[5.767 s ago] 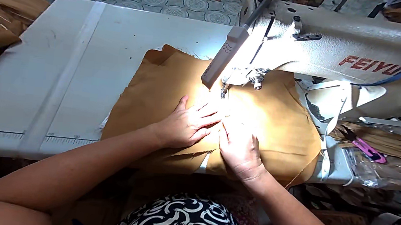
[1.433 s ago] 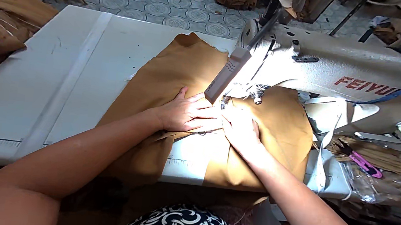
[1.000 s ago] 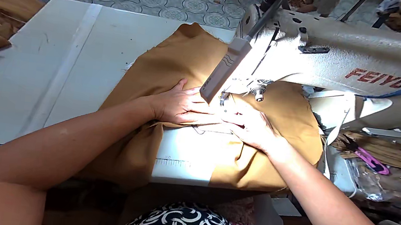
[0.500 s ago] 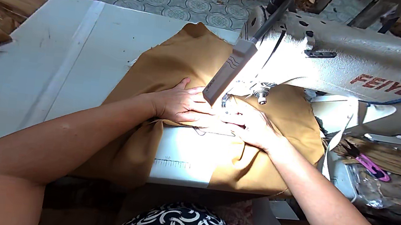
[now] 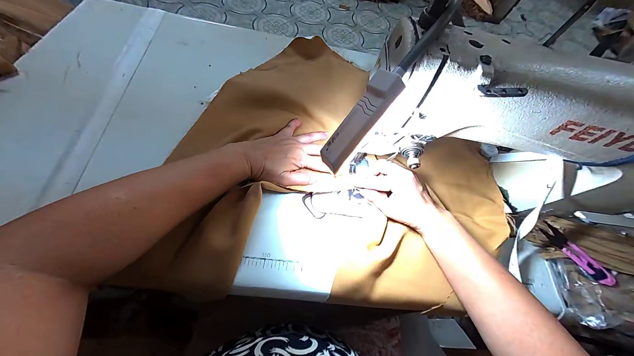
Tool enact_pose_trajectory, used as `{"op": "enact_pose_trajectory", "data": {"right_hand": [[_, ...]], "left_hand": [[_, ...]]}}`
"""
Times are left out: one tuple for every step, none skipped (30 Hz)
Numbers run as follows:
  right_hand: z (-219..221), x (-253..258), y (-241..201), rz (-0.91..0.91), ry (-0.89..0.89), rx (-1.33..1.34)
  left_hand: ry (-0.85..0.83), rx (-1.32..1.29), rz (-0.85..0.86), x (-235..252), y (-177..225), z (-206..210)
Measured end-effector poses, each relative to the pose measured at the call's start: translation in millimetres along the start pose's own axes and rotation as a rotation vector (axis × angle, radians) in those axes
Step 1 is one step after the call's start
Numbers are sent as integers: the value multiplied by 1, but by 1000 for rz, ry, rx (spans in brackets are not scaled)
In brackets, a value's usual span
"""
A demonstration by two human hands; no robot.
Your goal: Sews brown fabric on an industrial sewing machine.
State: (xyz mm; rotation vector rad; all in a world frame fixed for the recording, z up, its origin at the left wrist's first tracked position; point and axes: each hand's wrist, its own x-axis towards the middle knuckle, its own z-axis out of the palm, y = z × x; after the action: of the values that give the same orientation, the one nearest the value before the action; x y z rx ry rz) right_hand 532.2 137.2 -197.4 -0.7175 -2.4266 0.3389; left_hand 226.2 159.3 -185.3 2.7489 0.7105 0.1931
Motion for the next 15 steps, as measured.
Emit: {"op": "enact_pose_trajectory", "data": {"right_hand": [[0, 0, 0, -5, 0, -4], [0, 1, 0, -5, 0, -9], [-1, 1, 0, 0, -4, -7], [-1, 1, 0, 10, -12, -4], [-1, 2, 1, 13, -18, -6], [-1, 2, 2, 14, -21, -8], [-2, 3, 2, 18, -19, -6], [-2, 4, 2, 28, -13, 1], [-2, 6, 1, 46, -12, 19], [-3, 7, 0, 71, -20, 31], [-4, 9, 1, 88, -27, 40], [-4, 10, 3, 88, -26, 47], [-3, 10, 5, 81, -18, 54], [-3, 10, 6, 80, -11, 54], [-2, 11, 7, 81, -3, 50]], "left_hand": [[-2, 0, -1, 0, 0, 0], [-1, -1, 2, 0, -1, 0], [1, 3, 6, 1, -1, 0], [6, 5, 14, 1, -3, 1], [7, 10, 19, 1, -4, 1], [12, 10, 26, 2, -5, 1], [5, 11, 27, 3, -7, 0], [-5, 11, 24, 4, -7, -2], [-14, 6, 13, 5, -8, -4], [-17, 3, 4, 6, -8, -6], [-19, 2, -6, 7, -9, -7], [-12, 3, -10, 8, -11, -8], [-9, 8, -16, 9, -12, -8], [-6, 11, -17, 9, -14, -7], [-1, 12, -19, 10, -16, -7]]}}
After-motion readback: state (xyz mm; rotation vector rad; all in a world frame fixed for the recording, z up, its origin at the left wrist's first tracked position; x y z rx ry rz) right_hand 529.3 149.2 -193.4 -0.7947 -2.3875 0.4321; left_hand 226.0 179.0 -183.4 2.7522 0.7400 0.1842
